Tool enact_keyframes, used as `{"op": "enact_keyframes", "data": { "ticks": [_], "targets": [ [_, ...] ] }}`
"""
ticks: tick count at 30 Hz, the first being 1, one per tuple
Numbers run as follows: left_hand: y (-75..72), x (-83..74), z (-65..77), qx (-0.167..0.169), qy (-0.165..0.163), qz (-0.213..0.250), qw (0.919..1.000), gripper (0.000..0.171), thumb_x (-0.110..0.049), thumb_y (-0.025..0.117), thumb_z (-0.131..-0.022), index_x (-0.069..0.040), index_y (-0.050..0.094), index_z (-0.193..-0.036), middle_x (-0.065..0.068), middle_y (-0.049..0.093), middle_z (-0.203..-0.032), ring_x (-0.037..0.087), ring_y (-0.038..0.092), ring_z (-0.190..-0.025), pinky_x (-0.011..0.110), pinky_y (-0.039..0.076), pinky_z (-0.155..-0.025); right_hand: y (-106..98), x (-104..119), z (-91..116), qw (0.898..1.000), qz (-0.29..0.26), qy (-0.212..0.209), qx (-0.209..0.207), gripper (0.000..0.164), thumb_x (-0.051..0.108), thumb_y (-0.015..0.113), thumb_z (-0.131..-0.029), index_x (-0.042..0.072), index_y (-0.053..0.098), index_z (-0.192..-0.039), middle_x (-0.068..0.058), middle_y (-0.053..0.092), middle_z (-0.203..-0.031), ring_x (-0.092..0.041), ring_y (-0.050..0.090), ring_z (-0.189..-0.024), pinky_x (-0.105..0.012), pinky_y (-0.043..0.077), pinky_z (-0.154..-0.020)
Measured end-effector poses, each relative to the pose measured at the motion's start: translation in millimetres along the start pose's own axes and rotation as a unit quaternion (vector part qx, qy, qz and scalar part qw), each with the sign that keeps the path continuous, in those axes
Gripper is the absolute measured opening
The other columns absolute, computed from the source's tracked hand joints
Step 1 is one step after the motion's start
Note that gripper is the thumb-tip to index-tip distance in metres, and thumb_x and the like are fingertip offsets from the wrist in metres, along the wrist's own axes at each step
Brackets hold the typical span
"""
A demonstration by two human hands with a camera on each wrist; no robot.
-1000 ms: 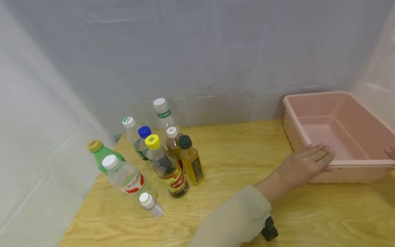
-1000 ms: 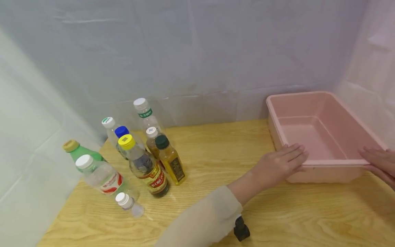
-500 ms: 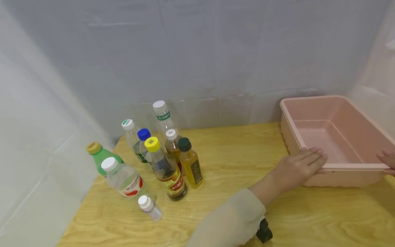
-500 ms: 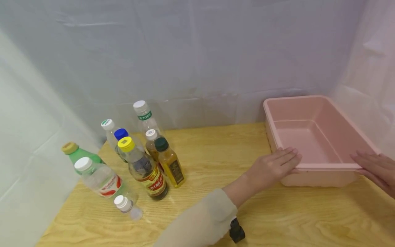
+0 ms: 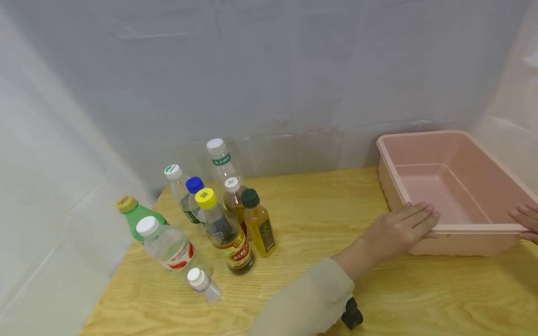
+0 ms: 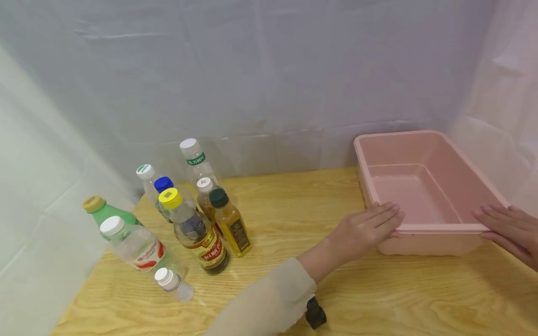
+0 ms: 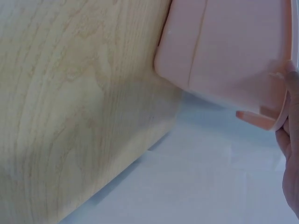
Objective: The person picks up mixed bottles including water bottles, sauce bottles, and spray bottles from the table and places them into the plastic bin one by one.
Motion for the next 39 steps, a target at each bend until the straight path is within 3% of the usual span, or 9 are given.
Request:
{"op": "enact_keyframes", "data": {
  "ticks": [4,8,18,28,39],
  "targets": [
    [-0.6,-0.5,2.0,0.008,0.012,-0.009,0.9999,0.039,-0.035,0.037,-0.102,-0.016,0.061,-0.126,-0.002,0.060,-0.127,0.011,0.055,-0.120,0.026,0.039,-0.105,0.2,0.0,-0.9,1.000,-0.007,-0.014,0.004,0.044,0.048,0.024,-0.098,0.048,0.023,-0.142,0.038,0.019,-0.143,0.017,0.017,-0.132,-0.003,0.012,-0.108],
    [-6.9,1.1,4.5,-0.026,0.007,-0.017,0.9995,0.040,-0.039,0.040,-0.101,-0.016,0.064,-0.123,-0.002,0.063,-0.124,0.011,0.057,-0.117,0.026,0.039,-0.105,4.1,-2.5,-1.2,0.999,-0.025,-0.013,0.026,0.044,0.051,0.022,-0.097,0.051,0.020,-0.141,0.040,0.016,-0.141,0.020,0.015,-0.129,0.000,0.009,-0.106],
    [-10.6,5.2,11.6,-0.047,-0.005,0.005,0.9989,0.038,-0.038,0.044,-0.100,-0.014,0.065,-0.121,0.000,0.063,-0.123,0.012,0.057,-0.117,0.026,0.037,-0.106,4.6,0.3,0.5,0.994,-0.060,0.051,0.070,0.042,0.053,0.025,-0.094,0.057,0.023,-0.137,0.045,0.020,-0.136,0.026,0.017,-0.124,-0.005,0.004,-0.107],
    [-12.1,6.6,11.3,-0.040,-0.010,0.009,0.9991,0.039,-0.038,0.044,-0.100,-0.012,0.064,-0.122,0.001,0.063,-0.123,0.012,0.058,-0.117,0.026,0.037,-0.106,5.1,-1.8,-3.3,0.993,-0.050,0.069,0.081,0.039,0.051,0.024,-0.097,0.060,0.018,-0.135,0.047,0.014,-0.133,0.028,0.012,-0.122,-0.005,0.002,-0.106],
    [-20.8,9.1,21.5,-0.057,-0.014,0.016,0.9982,0.038,-0.038,0.047,-0.099,-0.013,0.066,-0.119,0.000,0.064,-0.121,0.012,0.059,-0.114,0.028,0.036,-0.108,2.4,12.4,-8.2,0.995,-0.062,0.052,0.051,0.041,0.049,0.033,-0.097,0.052,0.030,-0.138,0.042,0.026,-0.135,0.023,0.023,-0.125,-0.008,0.008,-0.109]
  ]
}}
Point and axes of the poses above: each hand's wrist, its own z-axis away from the middle knuckle, its own y-axis out of the palm, x = y × z, the point moved 9 cm from there along -z, towards the middle knuckle
